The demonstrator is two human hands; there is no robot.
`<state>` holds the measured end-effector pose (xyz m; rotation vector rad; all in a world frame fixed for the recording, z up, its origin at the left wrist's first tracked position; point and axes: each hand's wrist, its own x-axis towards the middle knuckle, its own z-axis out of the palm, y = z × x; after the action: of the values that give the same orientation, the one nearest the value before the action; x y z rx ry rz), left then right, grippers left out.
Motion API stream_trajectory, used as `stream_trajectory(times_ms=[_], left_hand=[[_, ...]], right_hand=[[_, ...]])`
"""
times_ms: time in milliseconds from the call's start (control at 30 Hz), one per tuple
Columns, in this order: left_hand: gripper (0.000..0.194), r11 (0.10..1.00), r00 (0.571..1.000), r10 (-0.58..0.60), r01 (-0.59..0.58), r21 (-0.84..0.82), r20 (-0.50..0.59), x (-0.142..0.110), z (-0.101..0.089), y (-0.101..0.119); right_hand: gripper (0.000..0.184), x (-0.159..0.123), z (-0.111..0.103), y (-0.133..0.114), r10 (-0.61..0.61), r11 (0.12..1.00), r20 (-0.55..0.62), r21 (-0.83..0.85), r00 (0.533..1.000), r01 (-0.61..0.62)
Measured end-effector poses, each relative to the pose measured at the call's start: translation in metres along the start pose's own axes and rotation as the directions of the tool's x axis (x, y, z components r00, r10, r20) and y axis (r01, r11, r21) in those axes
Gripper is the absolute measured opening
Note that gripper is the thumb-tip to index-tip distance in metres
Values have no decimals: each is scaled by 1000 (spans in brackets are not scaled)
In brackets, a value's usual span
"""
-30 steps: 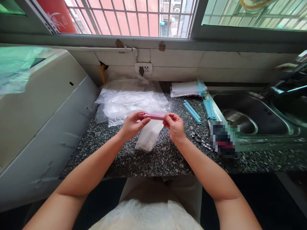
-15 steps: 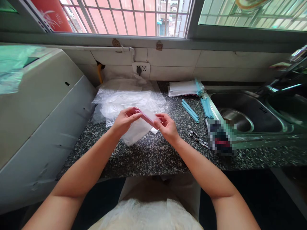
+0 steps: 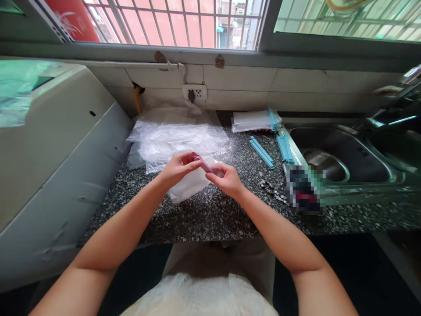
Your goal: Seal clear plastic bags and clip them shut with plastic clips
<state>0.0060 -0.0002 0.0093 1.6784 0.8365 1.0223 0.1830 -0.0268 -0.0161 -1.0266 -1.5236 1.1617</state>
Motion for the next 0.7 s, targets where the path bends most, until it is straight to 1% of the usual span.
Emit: stream_trajectory(times_ms=[267, 467, 700], left_hand=[[33, 998, 1000, -20, 21, -51, 23, -1, 4, 0], [31, 999, 1000, -25, 25, -30, -19, -1, 3, 1], [30, 998, 999, -12, 10, -67, -40, -1, 3, 2]], right_hand=[[21, 2, -2, -2, -38, 999, -13, 36, 999, 38], [19, 1, -1, -2, -38, 999, -41, 37, 998, 39], [19, 1, 0, -2, -24, 1000, -39, 13, 999, 25]])
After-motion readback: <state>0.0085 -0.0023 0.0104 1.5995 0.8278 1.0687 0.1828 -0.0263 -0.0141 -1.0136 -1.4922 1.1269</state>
